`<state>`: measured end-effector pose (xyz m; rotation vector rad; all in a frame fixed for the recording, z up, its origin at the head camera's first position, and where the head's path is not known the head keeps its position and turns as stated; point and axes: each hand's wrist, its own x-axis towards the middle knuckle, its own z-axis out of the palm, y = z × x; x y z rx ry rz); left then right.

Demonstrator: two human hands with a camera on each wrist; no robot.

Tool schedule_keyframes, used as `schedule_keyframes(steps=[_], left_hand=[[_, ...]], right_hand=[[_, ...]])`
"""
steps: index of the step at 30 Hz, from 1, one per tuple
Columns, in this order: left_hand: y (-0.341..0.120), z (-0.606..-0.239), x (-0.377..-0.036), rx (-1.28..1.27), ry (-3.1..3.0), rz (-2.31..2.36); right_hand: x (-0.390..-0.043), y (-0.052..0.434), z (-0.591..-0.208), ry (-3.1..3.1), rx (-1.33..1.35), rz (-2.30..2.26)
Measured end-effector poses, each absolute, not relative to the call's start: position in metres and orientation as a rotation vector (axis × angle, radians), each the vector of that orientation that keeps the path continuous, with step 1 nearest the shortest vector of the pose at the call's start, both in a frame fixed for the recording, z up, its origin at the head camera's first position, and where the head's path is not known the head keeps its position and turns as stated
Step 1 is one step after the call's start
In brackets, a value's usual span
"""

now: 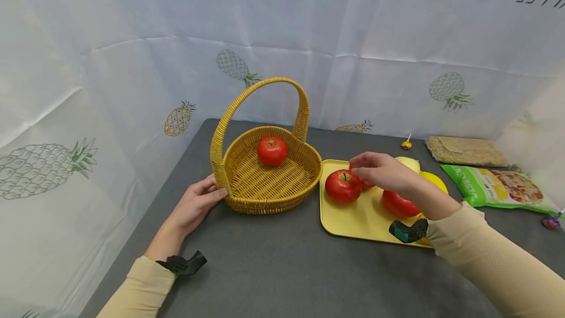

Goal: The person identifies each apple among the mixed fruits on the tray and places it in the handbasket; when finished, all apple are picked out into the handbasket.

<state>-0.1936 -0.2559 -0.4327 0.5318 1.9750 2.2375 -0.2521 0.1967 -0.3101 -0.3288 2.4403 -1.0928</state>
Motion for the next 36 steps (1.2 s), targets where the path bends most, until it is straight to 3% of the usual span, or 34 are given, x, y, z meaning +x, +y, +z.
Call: schedule_keyframes(steps=[22,36], left_hand=[[-0.257,-0.430,-0.190,0.501,1.980,2.228],[-0.254,-0.431,-0.192,0.520,1.967,2.234]], right_hand=[[-0.245,0.201,-0.337,2.440,-0.376,-1.096],[-0.238,0.206,-0.373,2.528,-0.438,-1.179]])
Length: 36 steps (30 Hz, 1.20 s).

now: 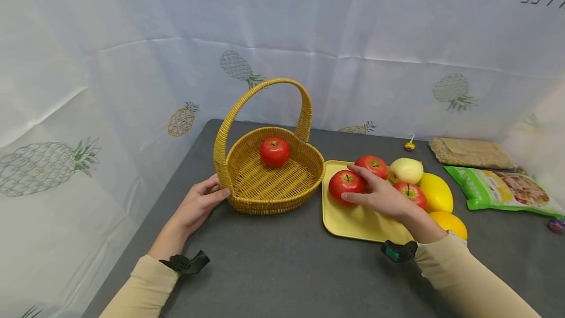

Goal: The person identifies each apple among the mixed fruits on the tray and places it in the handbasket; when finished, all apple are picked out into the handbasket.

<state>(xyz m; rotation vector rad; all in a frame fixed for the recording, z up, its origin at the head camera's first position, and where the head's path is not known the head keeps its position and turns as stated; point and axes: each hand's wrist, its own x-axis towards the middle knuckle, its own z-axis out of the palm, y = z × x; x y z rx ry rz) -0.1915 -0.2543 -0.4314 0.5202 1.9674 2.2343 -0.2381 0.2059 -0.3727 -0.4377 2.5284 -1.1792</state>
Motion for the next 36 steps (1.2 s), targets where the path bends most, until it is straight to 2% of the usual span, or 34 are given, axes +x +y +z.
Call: schedule_keyframes(steps=[15,36], left_hand=[[-0.257,-0.430,-0.192,0.529,1.991,2.235],[-0.257,-0.431,-0.191,0.541,1.961,2.250]], right_hand=[[-0.237,0.201,-0.397,2.475,-0.359,-1.335],[-0.237,0.199,-0.391,2.482,-0.314,-1.347]])
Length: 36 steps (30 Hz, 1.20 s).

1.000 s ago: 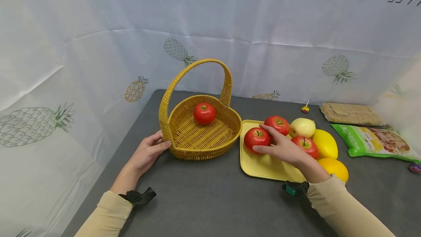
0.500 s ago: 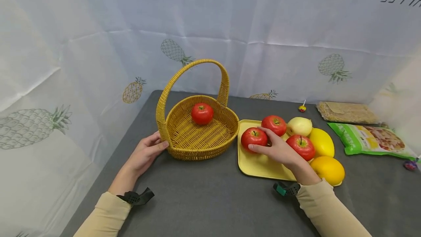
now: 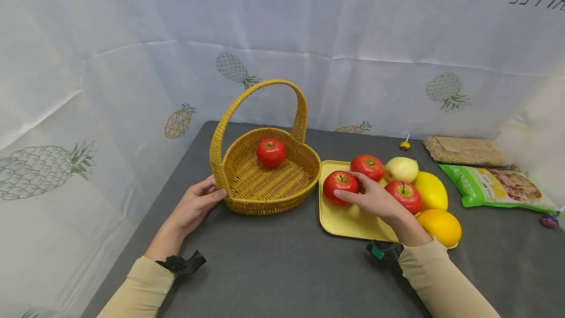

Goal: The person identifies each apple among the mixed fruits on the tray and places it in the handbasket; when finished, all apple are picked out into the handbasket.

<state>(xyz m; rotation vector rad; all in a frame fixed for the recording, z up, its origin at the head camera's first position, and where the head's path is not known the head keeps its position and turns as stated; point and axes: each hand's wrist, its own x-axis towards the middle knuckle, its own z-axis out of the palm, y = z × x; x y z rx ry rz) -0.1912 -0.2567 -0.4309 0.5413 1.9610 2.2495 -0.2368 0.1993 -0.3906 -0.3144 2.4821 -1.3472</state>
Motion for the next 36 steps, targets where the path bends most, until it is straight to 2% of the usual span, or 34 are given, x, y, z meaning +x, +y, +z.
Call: schedule_keyframes(steps=[24,36], left_hand=[[-0.2561,-0.4276,-0.1904,0.500,1.963,2.241],[-0.2560,-0.4289,-0.1902,0.514,1.960,2.243]], right_hand=[[-0.2298,0.1963,-0.3812,2.500,-0.307,-1.239],[-0.2319,0.1955,-0.3820,2.378,-0.275,-1.383]])
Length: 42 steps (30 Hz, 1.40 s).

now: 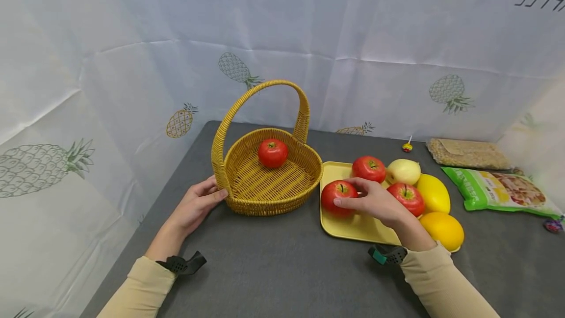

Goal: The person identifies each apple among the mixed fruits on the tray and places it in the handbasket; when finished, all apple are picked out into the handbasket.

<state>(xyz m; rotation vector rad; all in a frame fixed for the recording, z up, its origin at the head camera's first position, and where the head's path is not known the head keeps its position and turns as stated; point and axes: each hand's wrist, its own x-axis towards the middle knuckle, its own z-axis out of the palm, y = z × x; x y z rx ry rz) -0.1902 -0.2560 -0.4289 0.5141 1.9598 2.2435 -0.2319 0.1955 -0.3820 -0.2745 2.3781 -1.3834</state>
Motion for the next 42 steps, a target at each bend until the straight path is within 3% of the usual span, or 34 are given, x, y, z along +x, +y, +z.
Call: schedule_keyframes(steps=[17,25,42], left_hand=[[-0.258,-0.428,-0.187,0.510,1.990,2.226],[-0.258,-0.426,-0.185,0.500,1.992,2.219],[-0.255,-0.430,-0.189,0.538,1.962,2.251]], right_hand=[[-0.230,0.197,-0.376,2.302,-0.132,-1.516],[-0.224,0.193,-0.372,2.115,-0.144,-1.738],[-0.218,0.186,-0.359,2.089,-0.190,-1.774]])
